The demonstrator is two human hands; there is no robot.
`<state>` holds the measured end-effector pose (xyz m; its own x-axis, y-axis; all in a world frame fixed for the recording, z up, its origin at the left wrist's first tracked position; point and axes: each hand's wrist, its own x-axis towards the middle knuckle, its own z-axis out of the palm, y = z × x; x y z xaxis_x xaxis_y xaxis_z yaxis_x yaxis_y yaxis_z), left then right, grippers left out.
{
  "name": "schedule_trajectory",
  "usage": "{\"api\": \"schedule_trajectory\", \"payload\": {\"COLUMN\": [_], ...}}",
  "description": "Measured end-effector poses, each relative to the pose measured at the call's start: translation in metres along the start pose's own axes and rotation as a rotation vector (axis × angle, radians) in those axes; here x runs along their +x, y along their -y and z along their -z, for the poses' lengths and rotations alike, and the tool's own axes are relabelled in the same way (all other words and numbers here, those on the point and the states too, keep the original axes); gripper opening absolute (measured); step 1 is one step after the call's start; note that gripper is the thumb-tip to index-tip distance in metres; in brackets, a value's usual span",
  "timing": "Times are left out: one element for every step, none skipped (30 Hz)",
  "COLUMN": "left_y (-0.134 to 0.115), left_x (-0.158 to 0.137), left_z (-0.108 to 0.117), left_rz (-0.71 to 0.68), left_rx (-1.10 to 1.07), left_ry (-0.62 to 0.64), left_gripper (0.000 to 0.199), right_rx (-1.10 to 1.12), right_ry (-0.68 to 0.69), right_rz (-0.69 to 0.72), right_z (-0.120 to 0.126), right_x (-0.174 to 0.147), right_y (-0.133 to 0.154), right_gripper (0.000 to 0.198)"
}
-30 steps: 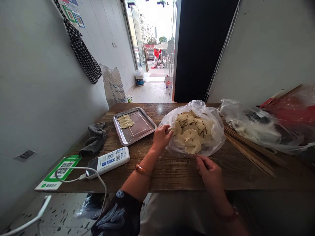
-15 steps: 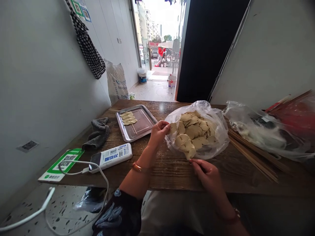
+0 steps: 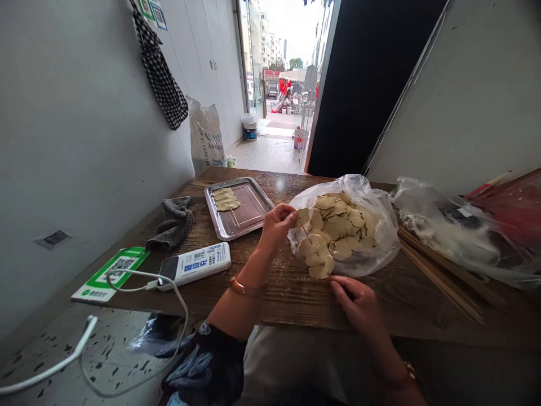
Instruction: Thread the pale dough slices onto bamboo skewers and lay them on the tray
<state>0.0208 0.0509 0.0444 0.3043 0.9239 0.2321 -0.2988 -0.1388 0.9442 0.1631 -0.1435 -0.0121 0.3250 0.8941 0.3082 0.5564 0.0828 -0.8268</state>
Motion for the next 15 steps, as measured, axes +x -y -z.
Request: {"api": "schedule_trajectory", "payload": {"left_y": [0.0001, 0.0004, 0.0006, 0.0008, 0.0009, 0.0008, 0.0006, 0.0003, -0.0001, -0.0005, -0.0008, -0.001, -0.001, -0.0008, -0.0005], "left_x": [-0.0003, -0.0007, -0.0011, -0.0017, -0.0023, -0.0031, -0.004, -0.0049, -0.0058, -0.0065, -0.0071, -0.0075, -0.0077, -0.0076, -0.0073], "left_z": [-0.0004, -0.0009, -0.0014, -0.002, -0.0028, -0.0036, -0.0045, -0.0054, -0.0063, -0.0072, -0.0078, -0.0083, -0.0084, -0.0083, -0.0078], "left_rz": [-0.002, -0.006, -0.013, -0.02, -0.027, -0.031, -0.033, -0.03, -0.025, -0.016, -0.007, 0.002, 0.011, 0.019, 0.025], "left_rx": [0.004, 0.008, 0.014, 0.025, 0.039, 0.058, 0.076, 0.093, 0.107, 0.116, 0.122, 0.125, 0.125, 0.121, 0.111], "left_ry": [0.008, 0.016, 0.024, 0.034, 0.043, 0.048, 0.051, 0.051, 0.049, 0.05, 0.053, 0.058, 0.061, 0.061, 0.056], "left_gripper": [0.026, 0.025, 0.024, 0.023, 0.023, 0.022, 0.022, 0.021, 0.021, 0.021, 0.021, 0.021, 0.021, 0.022, 0.023], "right_rx": [-0.004, -0.006, -0.006, -0.003, 0.0, 0.003, 0.006, 0.008, 0.011, 0.015, 0.017, 0.018, 0.018, 0.016, 0.014], "right_ry": [-0.005, -0.008, -0.009, -0.011, -0.013, -0.016, -0.02, -0.024, -0.028, -0.032, -0.036, -0.038, -0.039, -0.04, -0.041], "right_rz": [0.001, 0.002, 0.001, -0.001, -0.003, -0.005, -0.005, -0.005, -0.004, -0.003, -0.001, 0.0, 0.001, 0.002, 0.002], "right_z": [-0.0001, -0.0004, -0.0008, -0.0013, -0.0018, -0.0024, -0.003, -0.0036, -0.004, -0.0044, -0.0046, -0.0047, -0.0046, -0.0043, -0.004], "right_x": [0.0002, 0.0004, 0.0006, 0.0008, 0.001, 0.0013, 0.0016, 0.0019, 0.0022, 0.0024, 0.0025, 0.0025, 0.0023, 0.002, 0.0017], "right_y": [0.0004, 0.0008, 0.0011, 0.0012, 0.0012, 0.001, 0.0006, 0.0001, -0.0003, -0.0007, -0.001, -0.0011, -0.0011, -0.0009, -0.0008], "right_gripper": [0.027, 0.027, 0.028, 0.028, 0.029, 0.029, 0.029, 0.028, 0.028, 0.028, 0.027, 0.027, 0.027, 0.028, 0.028]}}
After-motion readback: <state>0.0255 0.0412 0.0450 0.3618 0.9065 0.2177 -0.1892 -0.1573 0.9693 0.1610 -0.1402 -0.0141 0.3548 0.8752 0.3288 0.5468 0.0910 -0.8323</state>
